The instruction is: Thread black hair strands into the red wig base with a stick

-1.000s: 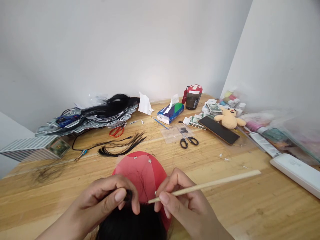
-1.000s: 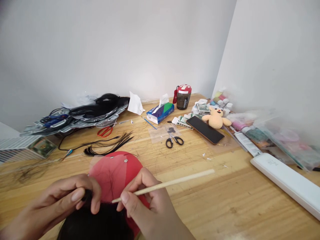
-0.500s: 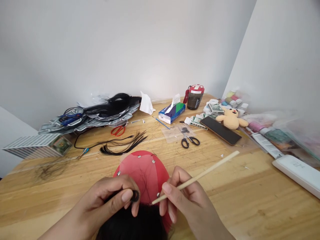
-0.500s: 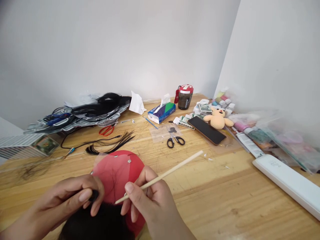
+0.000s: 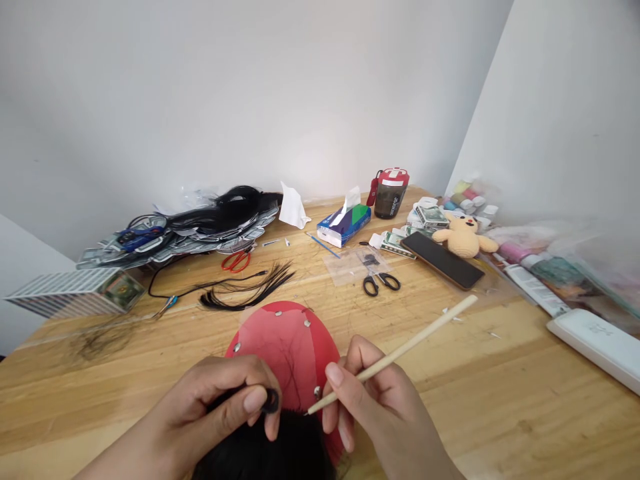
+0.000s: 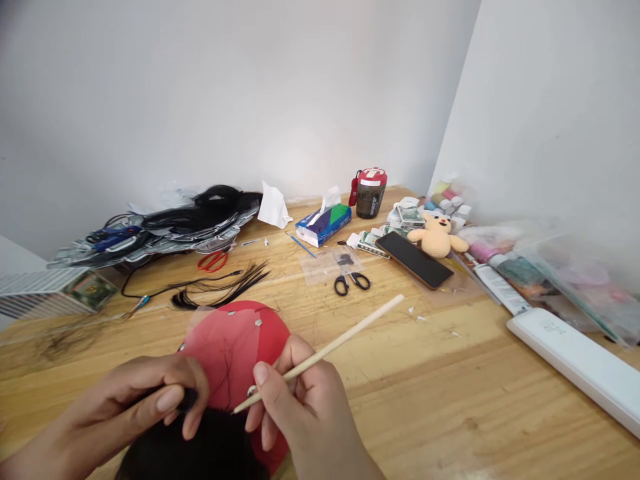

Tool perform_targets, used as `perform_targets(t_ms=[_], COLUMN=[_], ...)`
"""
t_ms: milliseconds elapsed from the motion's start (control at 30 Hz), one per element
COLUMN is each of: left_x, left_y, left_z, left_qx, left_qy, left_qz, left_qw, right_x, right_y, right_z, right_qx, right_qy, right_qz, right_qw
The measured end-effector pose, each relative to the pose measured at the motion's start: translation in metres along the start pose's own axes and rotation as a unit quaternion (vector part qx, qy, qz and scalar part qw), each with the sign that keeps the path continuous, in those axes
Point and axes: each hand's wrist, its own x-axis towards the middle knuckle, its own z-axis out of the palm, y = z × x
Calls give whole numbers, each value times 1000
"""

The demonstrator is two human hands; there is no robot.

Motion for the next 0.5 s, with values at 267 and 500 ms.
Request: perform_targets(t_ms=[267,500], left_x=[4,7], left_y=[3,-4], left_z=[0,2], left_qx=[-13,-159], left_qy=[12,68], left_qz=[0,-26], left_qw=[1000,985], right_x=[4,1], right_y=[2,10], right_z=[0,-2], right_qx=[22,31], right_qy=[37,48], right_qz=[-28,-40], right_qw=[999,998])
